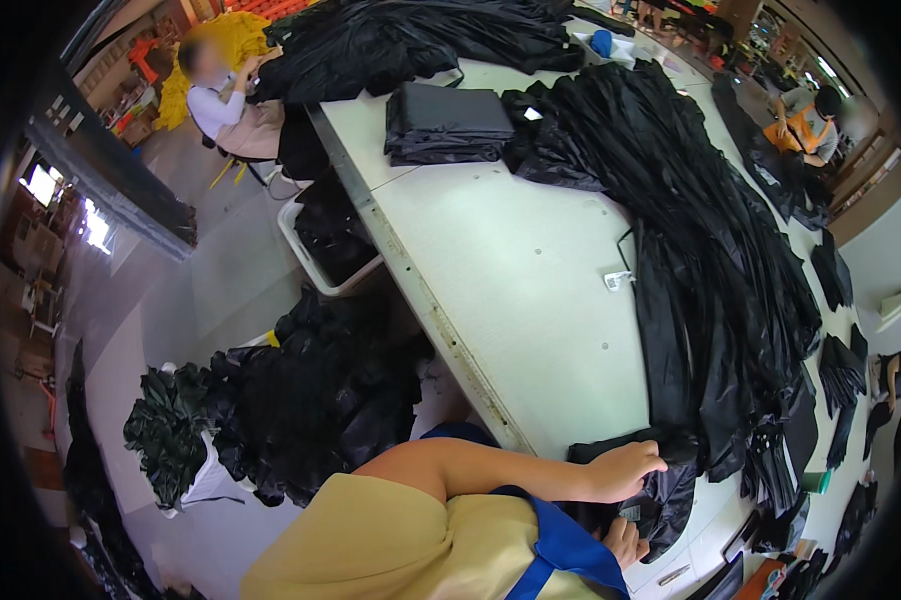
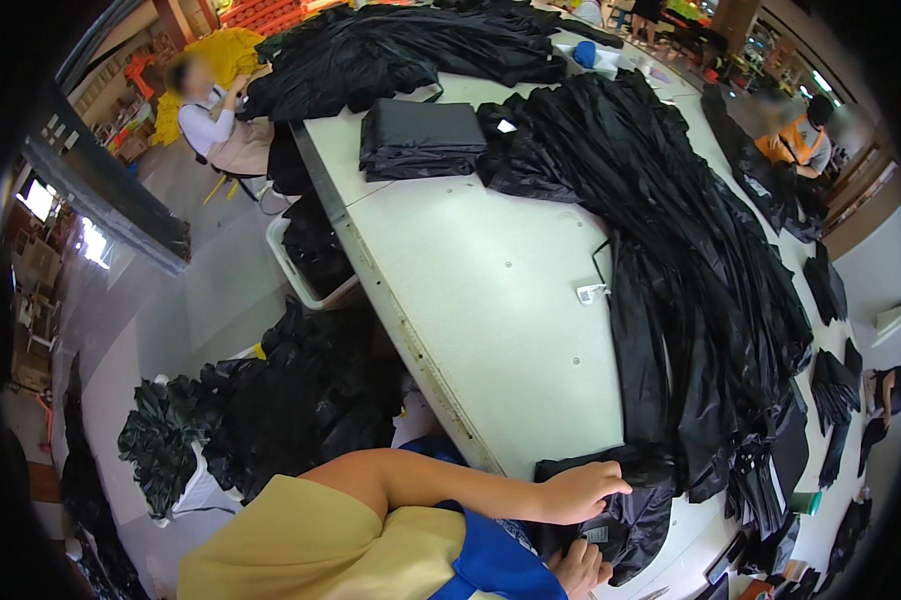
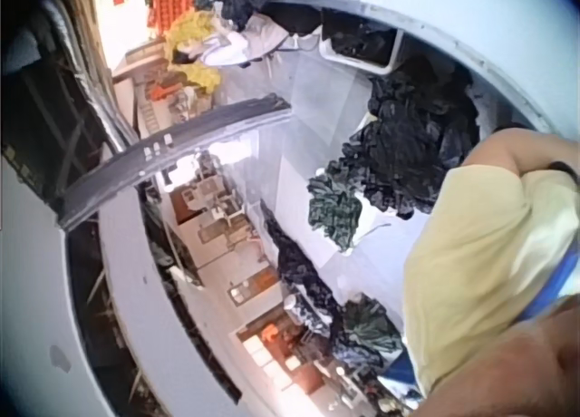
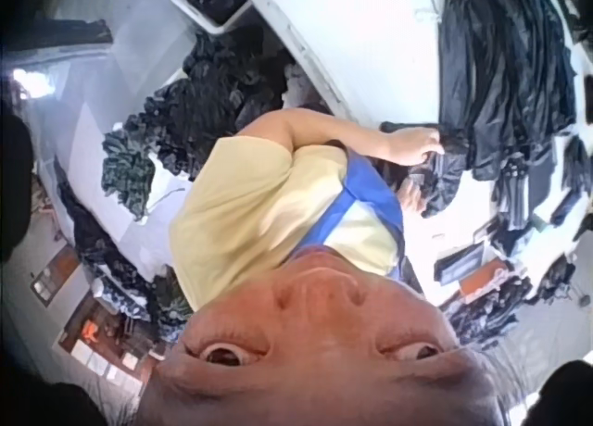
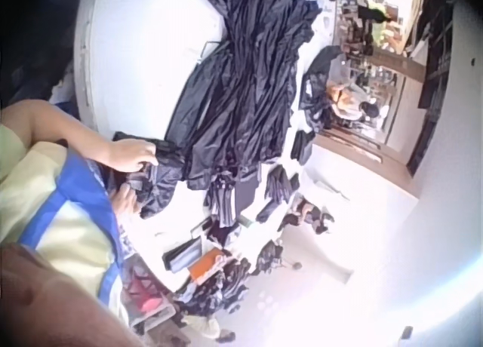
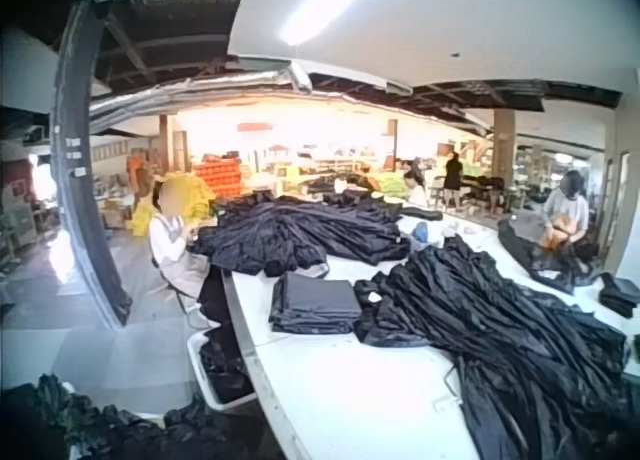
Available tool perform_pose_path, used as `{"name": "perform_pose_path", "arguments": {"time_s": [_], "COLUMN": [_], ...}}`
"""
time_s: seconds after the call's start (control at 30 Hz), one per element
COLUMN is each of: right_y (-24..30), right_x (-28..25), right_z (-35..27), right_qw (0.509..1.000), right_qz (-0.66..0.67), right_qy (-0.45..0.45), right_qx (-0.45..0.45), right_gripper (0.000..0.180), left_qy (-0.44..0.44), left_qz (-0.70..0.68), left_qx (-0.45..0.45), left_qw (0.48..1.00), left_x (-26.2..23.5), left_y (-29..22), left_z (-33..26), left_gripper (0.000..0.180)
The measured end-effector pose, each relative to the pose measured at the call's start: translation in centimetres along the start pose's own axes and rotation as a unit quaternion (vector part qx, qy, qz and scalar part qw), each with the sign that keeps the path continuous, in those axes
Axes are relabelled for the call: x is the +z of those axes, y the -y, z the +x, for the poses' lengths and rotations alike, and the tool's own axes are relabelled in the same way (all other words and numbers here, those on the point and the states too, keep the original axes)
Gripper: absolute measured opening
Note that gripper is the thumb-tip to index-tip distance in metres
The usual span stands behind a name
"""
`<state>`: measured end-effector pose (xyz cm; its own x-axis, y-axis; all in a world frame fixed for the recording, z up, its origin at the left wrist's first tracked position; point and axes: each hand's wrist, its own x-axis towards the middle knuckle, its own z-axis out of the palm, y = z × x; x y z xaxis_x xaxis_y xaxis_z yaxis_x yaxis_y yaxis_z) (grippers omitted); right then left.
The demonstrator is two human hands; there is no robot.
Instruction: The person folds black garments on a white table in a workshop. They repeatedly unfold, smooth, and refold each item, then stack the folded pieces on the table.
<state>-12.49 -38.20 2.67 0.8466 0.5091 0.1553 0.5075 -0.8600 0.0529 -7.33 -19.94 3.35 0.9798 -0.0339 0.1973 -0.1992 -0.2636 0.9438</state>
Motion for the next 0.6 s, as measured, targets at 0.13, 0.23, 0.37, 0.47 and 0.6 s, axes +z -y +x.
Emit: {"name": "perform_pose_path", "arguments": {"time_s": [0.13, 0.23, 0.37, 0.47, 0.6], "right_y": [-0.6, -0.7, -2.1, -5.0, 3.7], "right_x": [1.2, -0.8, -7.7, -6.6, -12.3], "right_z": [0.2, 1.4, 2.9, 4.5, 6.1], "right_qw": [0.999, 0.992, 0.921, 0.955, 0.958], "right_qz": [0.016, 0.091, 0.363, 0.276, 0.272], "right_qy": [0.042, 0.085, 0.092, -0.103, -0.004], "right_qx": [0.016, -0.005, 0.108, -0.034, -0.09], "right_gripper": [0.032, 0.028, 0.024, 0.024, 0.017], "left_qy": [0.018, 0.016, -0.012, -0.169, -0.227], "left_qz": [0.038, 0.122, 0.101, 0.118, 0.15], "left_qx": [0.094, 0.112, 0.193, 0.174, -0.088], "left_qw": [0.995, 0.986, 0.976, 0.963, 0.958], "left_x": [0.0, -0.4, -1.0, -0.1, 1.0], "left_y": [0.8, 1.6, 2.0, 2.2, 3.4], "left_z": [-0.4, -1.5, -5.2, -9.0, -18.6], "left_gripper": [0.046, 0.043, 0.031, 0.035, 0.038]}}
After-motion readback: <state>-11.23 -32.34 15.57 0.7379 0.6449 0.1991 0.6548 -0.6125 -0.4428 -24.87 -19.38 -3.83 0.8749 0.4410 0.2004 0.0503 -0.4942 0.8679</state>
